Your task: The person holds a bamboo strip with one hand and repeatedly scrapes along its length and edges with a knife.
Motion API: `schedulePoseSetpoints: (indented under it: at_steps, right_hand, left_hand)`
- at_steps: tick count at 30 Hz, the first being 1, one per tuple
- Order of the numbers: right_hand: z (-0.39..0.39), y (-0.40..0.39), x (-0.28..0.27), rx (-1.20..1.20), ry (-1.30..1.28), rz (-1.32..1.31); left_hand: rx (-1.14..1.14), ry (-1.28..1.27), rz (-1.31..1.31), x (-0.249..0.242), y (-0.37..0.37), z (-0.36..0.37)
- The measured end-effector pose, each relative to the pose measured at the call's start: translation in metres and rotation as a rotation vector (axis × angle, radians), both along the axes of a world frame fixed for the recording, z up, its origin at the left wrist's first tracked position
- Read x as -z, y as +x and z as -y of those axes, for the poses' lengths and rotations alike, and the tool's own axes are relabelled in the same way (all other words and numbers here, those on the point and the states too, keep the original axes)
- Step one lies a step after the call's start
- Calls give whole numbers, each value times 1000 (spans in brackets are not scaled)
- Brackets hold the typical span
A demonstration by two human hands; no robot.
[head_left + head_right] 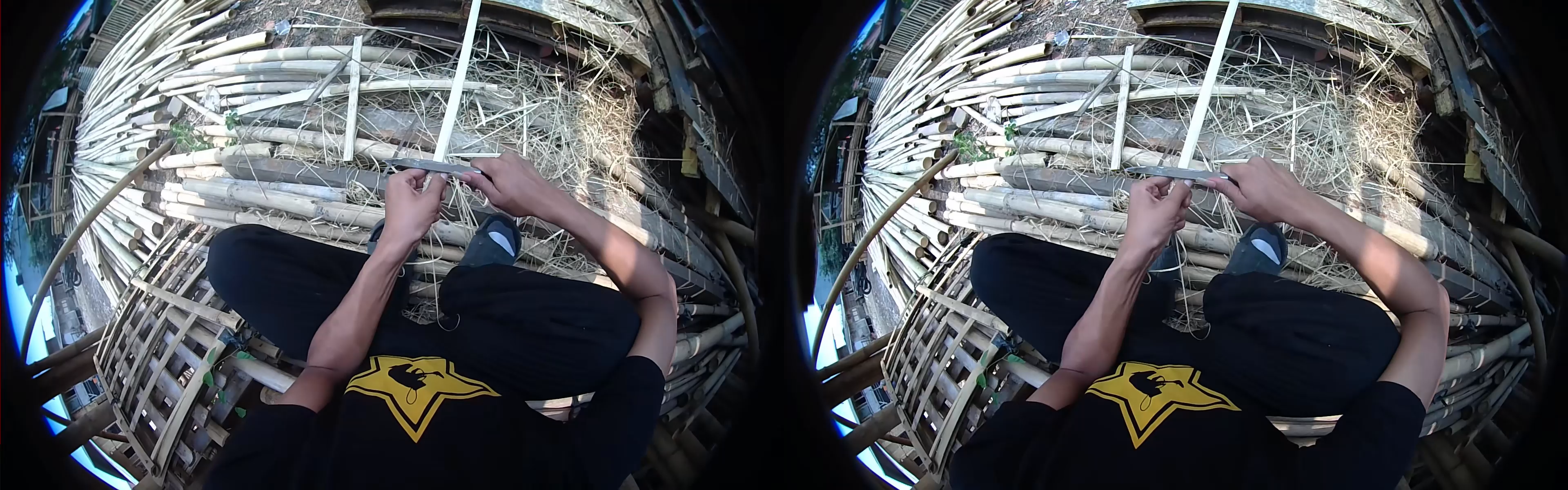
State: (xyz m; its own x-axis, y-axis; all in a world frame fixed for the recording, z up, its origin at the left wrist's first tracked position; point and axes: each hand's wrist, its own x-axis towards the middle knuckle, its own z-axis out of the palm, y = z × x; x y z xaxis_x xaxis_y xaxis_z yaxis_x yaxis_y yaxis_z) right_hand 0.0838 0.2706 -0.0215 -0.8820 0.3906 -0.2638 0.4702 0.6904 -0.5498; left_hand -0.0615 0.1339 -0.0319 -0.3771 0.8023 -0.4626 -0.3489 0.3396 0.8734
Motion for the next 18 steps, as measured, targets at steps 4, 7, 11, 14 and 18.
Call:
schedulePoseSetpoints:
  at_steps: [4,7,11,14,18]
  right_hand:
    - [-22,-3,-8,-28,137,-3]
    - [-86,7,26,421,115,-10]
    - [-180,70,-19,758,529,-495]
    - [-154,58,-25,764,192,-528]
    - [-72,12,-21,288,-1,-224]
  left_hand:
    - [-45,39,41,-7,-3,-6]
    - [-46,44,155,-28,-7,2]
    - [35,-5,78,-26,-12,14]
    - [21,47,46,-18,-8,-1]
    - [57,18,-106,-18,0,-5]
